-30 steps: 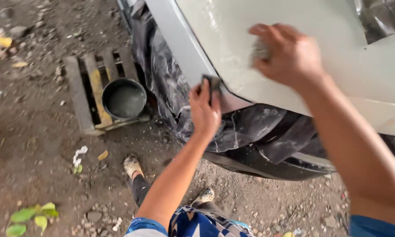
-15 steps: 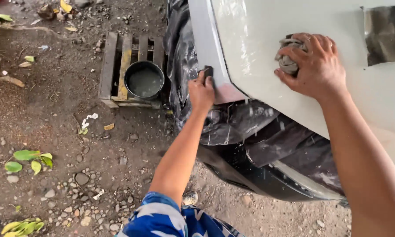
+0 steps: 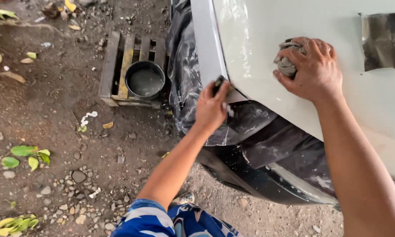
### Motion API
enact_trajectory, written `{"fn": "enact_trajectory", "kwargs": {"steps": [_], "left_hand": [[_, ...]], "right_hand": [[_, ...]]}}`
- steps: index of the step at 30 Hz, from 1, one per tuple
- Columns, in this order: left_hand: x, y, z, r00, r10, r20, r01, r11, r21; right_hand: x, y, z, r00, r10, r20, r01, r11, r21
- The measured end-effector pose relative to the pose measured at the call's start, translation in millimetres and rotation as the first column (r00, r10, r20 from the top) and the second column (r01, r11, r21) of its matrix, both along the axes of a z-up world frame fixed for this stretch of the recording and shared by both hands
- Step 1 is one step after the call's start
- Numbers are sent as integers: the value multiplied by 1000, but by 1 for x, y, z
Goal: Wet sanding the corner of a white car bumper using sandpaper and water.
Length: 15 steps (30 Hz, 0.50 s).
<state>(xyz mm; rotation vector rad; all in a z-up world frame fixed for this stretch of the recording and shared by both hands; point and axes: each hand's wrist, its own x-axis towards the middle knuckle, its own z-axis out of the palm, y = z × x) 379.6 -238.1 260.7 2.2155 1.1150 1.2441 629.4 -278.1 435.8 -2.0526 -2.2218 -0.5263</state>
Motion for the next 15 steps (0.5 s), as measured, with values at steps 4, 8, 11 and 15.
{"fn": "enact_trajectory", "kwargs": {"steps": [4, 8, 11, 15], "left_hand": [[-11, 11, 17, 996, 2, -86, -7, 998, -56], [-12, 5, 31, 979, -85, -186, 112, 984, 139], [-14, 21, 41, 987, -43, -157, 15, 985, -173], [-9, 4, 41, 963, -104, -249, 78, 991, -113]], "right_hand": [[-1, -1, -2, 1000, -16, -12, 16, 1000, 7], [-4, 5, 5, 1000, -17, 16, 17, 1000, 16], [-5, 0, 4, 1000, -18, -16, 18, 999, 36], [-11, 4, 10, 997, -60, -46, 59, 998, -5]]}}
